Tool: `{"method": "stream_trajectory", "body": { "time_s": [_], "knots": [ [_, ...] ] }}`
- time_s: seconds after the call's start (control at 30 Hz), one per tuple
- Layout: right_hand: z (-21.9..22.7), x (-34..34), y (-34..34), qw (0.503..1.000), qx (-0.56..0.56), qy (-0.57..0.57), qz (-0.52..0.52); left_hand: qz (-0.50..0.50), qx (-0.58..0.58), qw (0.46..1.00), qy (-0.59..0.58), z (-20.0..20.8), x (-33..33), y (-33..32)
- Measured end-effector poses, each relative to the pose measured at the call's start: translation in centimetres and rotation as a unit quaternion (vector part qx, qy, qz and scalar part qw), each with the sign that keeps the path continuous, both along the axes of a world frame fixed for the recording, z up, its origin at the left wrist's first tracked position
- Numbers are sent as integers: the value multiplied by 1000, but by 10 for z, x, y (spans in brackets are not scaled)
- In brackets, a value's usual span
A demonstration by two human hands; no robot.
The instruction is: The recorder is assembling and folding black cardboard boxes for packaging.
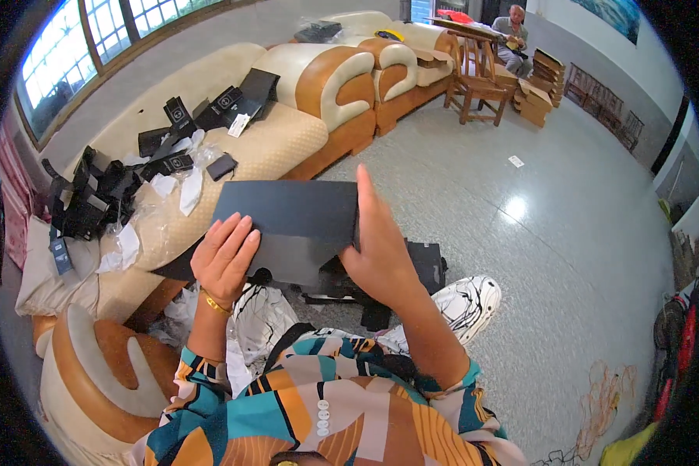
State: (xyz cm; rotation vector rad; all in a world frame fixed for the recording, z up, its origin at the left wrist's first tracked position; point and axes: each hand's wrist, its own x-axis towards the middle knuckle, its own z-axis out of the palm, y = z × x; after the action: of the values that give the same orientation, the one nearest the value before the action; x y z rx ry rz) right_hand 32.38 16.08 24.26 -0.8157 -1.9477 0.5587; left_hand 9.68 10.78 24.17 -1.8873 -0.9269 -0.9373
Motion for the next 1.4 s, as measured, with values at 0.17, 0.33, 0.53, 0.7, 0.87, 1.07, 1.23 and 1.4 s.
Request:
{"method": "stream_trajectory", "body": {
  "time_s": [0.17, 0.33, 0.53, 0.7, 0.87, 1.07, 1.23, 1.4],
  "knots": [
    [-11, -6, 4, 1000, 9, 17, -8, 0, -12, 1000, 0, -6, -3, -4],
    [-2, -10, 4, 996, 70, 4, -47, -4, -18, 1000, -5, -13, -4, -1],
    [-8, -13, 8, 993, 95, 13, -65, -19, -30, 999, -7, -13, -6, 3],
    [-16, -5, 10, 994, 81, -25, -64, -35, -62, 997, -16, -12, -5, 3],
    [-47, -6, 30, 995, 18, 21, -101, 44, -237, 968, -67, -13, 12, 6],
    [-34, -24, 11, 988, 75, 44, -125, 49, -247, 966, -54, -1, 85, -7],
    [-16, -8, -2, 985, 111, 21, -132, 5, -224, 972, -67, 12, 92, 4],
    [-38, 0, 2, 998, 18, 60, -32, -62, -301, 950, 53, 27, 80, 21]
  ]
}}
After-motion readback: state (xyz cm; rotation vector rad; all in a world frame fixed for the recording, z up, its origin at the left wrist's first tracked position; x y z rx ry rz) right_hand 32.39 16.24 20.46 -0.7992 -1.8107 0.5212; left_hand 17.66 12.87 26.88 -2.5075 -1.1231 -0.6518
